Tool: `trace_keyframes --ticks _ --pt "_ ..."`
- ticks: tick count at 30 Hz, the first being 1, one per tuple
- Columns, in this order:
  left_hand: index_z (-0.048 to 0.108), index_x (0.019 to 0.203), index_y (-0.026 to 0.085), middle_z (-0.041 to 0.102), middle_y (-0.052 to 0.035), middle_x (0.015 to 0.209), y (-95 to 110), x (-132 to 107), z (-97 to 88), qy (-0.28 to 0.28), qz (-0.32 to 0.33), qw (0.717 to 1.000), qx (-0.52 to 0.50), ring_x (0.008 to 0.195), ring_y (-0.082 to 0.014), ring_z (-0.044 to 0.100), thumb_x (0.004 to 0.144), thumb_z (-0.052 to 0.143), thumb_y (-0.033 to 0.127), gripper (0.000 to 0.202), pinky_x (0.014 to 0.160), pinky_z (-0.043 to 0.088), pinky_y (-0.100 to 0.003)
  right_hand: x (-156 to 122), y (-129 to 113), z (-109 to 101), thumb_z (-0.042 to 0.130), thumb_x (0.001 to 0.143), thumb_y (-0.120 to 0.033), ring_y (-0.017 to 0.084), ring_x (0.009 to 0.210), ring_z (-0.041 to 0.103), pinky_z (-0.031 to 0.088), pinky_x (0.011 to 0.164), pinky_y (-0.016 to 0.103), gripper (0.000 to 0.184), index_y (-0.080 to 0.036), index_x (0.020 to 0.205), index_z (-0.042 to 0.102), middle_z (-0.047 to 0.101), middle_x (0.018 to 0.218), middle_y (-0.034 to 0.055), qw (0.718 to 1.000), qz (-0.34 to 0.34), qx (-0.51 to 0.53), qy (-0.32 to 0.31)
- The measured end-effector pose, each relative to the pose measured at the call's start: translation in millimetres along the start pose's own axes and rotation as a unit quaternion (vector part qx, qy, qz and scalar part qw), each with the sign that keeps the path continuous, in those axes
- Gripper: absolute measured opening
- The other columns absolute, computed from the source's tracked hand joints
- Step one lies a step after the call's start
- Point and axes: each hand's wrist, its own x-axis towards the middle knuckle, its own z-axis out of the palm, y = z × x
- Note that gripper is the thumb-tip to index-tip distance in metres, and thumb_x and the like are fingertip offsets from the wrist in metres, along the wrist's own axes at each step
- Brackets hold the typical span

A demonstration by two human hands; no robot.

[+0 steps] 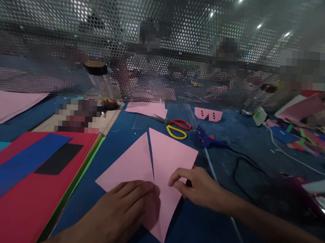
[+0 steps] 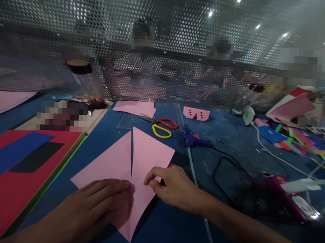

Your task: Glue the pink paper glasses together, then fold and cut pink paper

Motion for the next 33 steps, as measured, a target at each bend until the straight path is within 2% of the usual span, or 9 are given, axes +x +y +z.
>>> trace_keyframes --ticks 5,10,19,25,33 --pt "0.061 0.125 0.016 0.063 -0.0090 0.139 1.7 -1.0 -1.8 -0.001 -0.007 1.000 -0.022 0.128 -0.0235 0.056 0.097 0.050 0.010 0.030 0.105 0.052 -0.039 -0.2 0.2 0.6 0.058 0.087 -0.012 0.012 0.067 0.064 0.043 0.061 0.022 0.028 -0.029 0.099 0.078 0.074 0.079 -0.0025 1.000 0.002 0.000 0.001" --pt "0.060 0.126 0.016 0.061 -0.0098 0.142 2.1 -0.6 -1.9 -0.026 -0.010 0.999 -0.016 0.130 -0.0243 0.054 0.096 0.051 0.009 0.032 0.106 0.051 -0.040 -0.9 -1.9 -0.9 0.058 0.088 -0.012 0.012 0.065 0.063 0.041 0.060 0.022 0.028 -0.028 0.099 0.077 0.073 0.075 -0.0029 1.000 -0.002 -0.004 -0.003" --pt "0.059 0.128 0.018 0.061 -0.0085 0.143 0.3 -1.3 0.5 -0.018 -0.018 0.999 -0.026 0.130 -0.0243 0.054 0.095 0.052 0.009 0.035 0.107 0.050 -0.040 0.2 0.3 -0.1 0.057 0.086 -0.012 0.012 0.066 0.063 0.041 0.061 0.022 0.029 -0.029 0.099 0.078 0.074 0.079 -0.0033 1.000 -0.004 -0.012 0.000" --pt "0.061 0.122 0.017 0.065 -0.0091 0.137 2.0 0.8 -4.3 0.000 -0.015 1.000 -0.024 0.126 -0.0238 0.058 0.095 0.050 0.008 0.031 0.104 0.053 -0.039 0.0 -0.9 0.7 0.058 0.086 -0.010 0.012 0.061 0.060 0.038 0.058 0.022 0.029 -0.028 0.098 0.078 0.071 0.070 -0.0039 1.000 -0.011 -0.016 0.006" --pt "0.061 0.121 0.017 0.065 -0.0089 0.136 2.5 0.0 -1.1 -0.003 -0.022 0.999 -0.030 0.126 -0.0238 0.057 0.095 0.049 0.008 0.030 0.104 0.052 -0.040 0.7 -1.6 1.4 0.057 0.087 -0.011 0.012 0.060 0.058 0.038 0.059 0.023 0.028 -0.027 0.098 0.078 0.070 0.069 -0.0033 1.000 -0.016 -0.025 0.005"
